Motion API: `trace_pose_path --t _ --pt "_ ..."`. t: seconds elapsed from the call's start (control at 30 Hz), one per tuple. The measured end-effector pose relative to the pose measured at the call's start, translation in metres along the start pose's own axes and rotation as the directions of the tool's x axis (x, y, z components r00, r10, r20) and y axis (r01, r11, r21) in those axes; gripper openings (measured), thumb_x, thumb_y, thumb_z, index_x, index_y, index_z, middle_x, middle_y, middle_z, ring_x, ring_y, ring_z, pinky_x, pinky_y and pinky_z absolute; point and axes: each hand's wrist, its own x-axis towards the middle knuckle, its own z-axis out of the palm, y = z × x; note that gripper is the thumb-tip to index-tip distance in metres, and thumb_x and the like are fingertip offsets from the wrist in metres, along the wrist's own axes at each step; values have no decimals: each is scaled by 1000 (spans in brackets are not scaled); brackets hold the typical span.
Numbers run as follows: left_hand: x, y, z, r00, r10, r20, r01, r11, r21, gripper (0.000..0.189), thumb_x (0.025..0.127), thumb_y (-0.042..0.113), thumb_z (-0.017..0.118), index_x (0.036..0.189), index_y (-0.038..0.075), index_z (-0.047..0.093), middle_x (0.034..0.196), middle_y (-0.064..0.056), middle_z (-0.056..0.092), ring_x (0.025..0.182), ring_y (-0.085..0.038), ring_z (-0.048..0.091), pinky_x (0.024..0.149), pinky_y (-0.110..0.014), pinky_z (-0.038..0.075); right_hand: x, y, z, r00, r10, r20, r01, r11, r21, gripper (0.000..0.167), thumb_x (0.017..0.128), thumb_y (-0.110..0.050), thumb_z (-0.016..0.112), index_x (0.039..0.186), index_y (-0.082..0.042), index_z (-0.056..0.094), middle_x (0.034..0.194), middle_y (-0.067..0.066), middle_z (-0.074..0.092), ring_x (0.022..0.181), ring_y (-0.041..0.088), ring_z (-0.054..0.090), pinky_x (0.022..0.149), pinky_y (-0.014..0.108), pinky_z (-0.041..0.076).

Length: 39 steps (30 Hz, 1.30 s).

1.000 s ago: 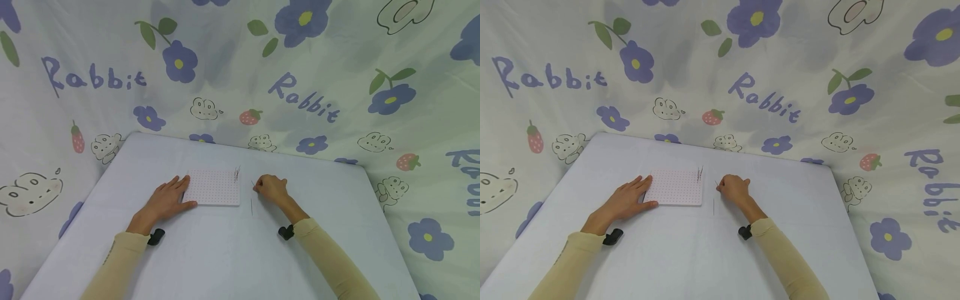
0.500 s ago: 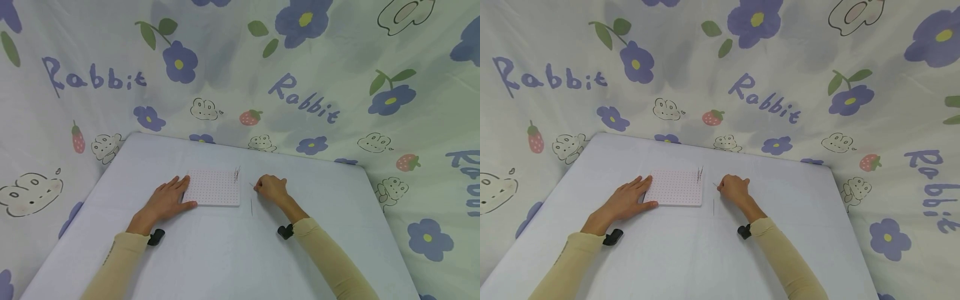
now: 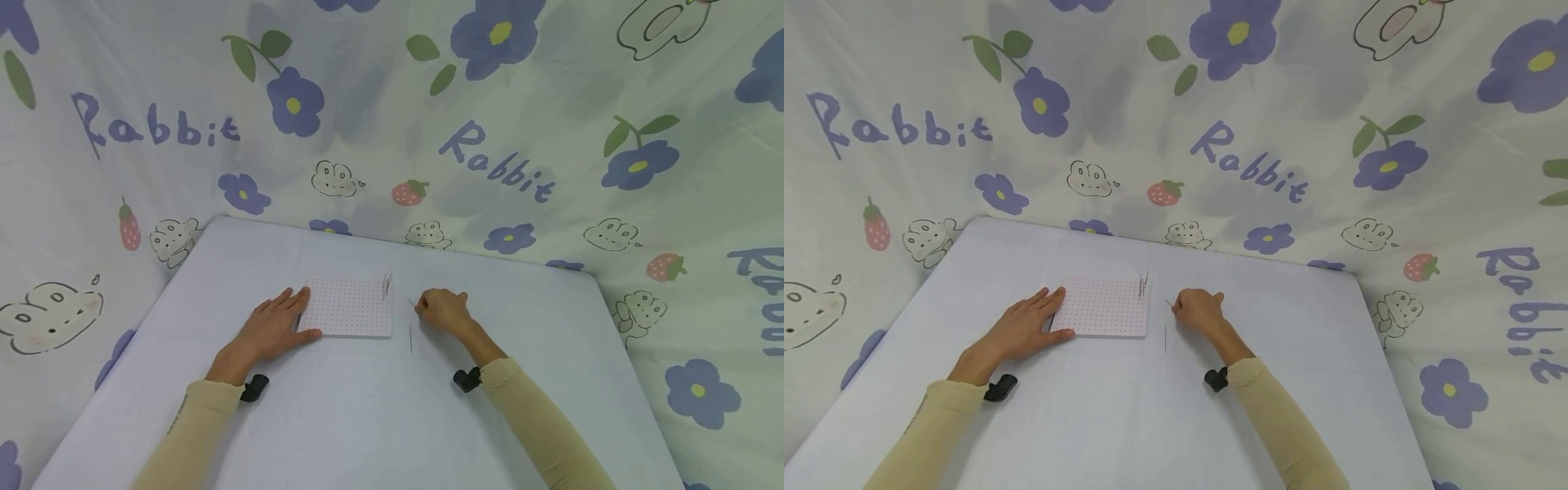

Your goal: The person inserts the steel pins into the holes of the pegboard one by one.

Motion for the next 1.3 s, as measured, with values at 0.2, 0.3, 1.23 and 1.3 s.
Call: trace_pose_path --t 0.2,0.3,1.23,1.3 --pt "-1 0 -1 1000 7 -3 -8 1000 -2 96 92 60 63 157 0 27 163 -18 28 150 -44 22 116 -67 21 -2 0 -4 1000 -24 -16 24 1000 3 16 97 -26 66 96 -14 76 81 -4 68 75 17 56 96 63 36" --pt "-1 1 -2 1000 5 -3 -5 1000 -1 95 92 60 63 157 0 27 164 -17 28 150 -44 22 116 -67 20 -2 -2 -8 998 -46 -34 47 999 12 16 99 -26 65 98 -13 74 80 -4 67 76 17 56 95 61 37" --pt "0 0 0 1000 3 2 -3 1000 2 96 92 60 63 157 0 27 163 -18 28 150 -44 22 116 -67 21 -1 -17 -23 965 -175 -196 215 956 201 8 94 -25 67 92 -18 69 87 -8 71 78 13 59 99 58 36" --pt "0 0 0 1000 0 5 0 1000 -2 96 92 59 64 157 0 27 163 -18 28 150 -44 22 116 -67 21 0 -18 -22 962 -184 -203 226 951 211 7 94 -26 68 93 -19 68 88 -8 70 79 14 58 98 58 36"
